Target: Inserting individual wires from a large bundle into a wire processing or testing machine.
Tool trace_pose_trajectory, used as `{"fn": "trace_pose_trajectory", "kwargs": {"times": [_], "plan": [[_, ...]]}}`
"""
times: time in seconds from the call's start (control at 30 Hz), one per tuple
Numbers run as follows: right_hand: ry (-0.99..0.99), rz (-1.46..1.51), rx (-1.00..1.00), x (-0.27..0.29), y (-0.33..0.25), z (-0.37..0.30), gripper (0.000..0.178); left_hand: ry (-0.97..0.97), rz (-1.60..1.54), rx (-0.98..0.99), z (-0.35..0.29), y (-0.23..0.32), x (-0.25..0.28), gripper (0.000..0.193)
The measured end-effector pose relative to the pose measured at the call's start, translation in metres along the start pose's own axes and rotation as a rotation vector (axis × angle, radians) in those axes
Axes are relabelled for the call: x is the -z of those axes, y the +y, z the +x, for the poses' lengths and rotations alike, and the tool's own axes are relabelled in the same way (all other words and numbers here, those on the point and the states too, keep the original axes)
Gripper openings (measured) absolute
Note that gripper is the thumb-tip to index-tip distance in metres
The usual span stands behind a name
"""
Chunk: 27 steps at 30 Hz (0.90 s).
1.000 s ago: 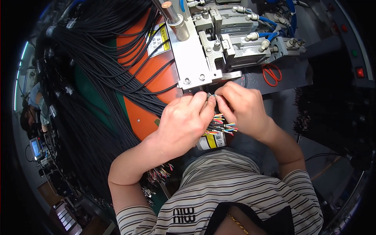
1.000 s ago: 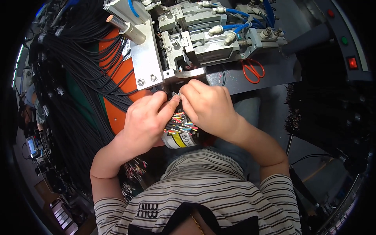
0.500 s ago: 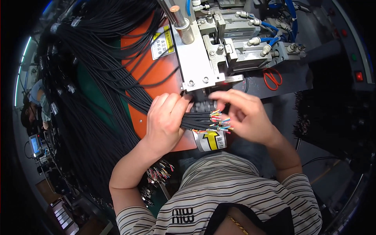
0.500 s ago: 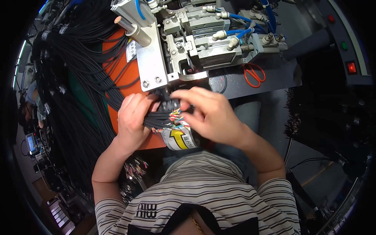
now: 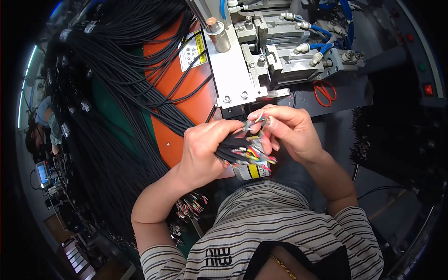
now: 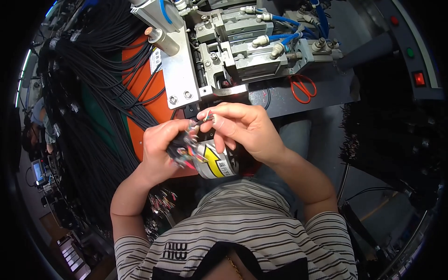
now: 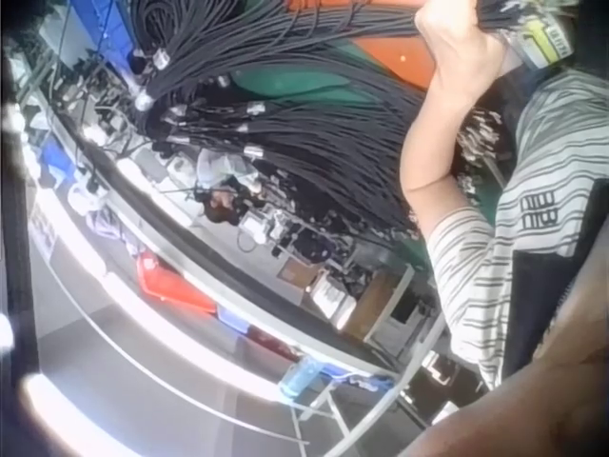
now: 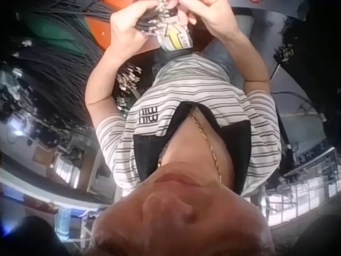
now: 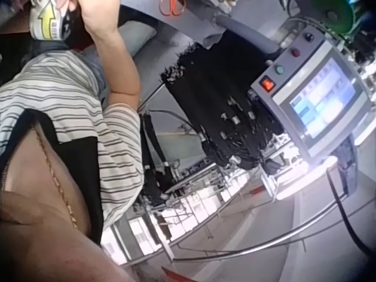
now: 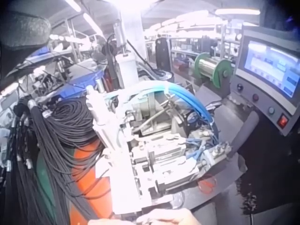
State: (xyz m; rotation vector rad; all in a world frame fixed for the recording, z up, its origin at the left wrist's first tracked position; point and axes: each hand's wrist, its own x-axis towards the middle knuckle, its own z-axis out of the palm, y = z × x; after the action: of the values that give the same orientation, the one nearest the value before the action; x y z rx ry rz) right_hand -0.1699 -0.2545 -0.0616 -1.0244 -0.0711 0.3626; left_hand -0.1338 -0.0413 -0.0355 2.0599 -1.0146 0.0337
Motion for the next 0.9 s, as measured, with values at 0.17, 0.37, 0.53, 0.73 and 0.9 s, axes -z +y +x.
{"fn": "trace_pose_trajectory", "kwargs": {"times": [0.17, 0.37, 0.53, 0.73, 0.9], "plan": [[-0.117, 0.042, 0.077, 0.004, 0.003, 0.006, 0.021, -0.296, -0.574, 0.370, 0.008, -0.003, 0.019, 0.020], [-0.034, -0.493, 0.502, -0.004, 0.011, 0.009, 0.010, -0.179, -0.452, 0.149, 0.003, -0.012, 0.006, 0.032], [0.172, -0.702, 0.454, -0.010, 0.018, 0.004, 0.016, -0.036, 0.173, -0.042, 0.002, 0.015, -0.007, 0.042], [0.183, -0.885, 0.703, -0.022, 0.024, 0.000, 0.035, 0.043, 0.131, -0.002, -0.001, 0.009, -0.011, 0.030], [0.066, -0.164, 0.215, -0.004, 0.011, 0.003, 0.024, -0.003, 0.080, -0.019, 0.002, 0.004, -0.007, 0.034]]}}
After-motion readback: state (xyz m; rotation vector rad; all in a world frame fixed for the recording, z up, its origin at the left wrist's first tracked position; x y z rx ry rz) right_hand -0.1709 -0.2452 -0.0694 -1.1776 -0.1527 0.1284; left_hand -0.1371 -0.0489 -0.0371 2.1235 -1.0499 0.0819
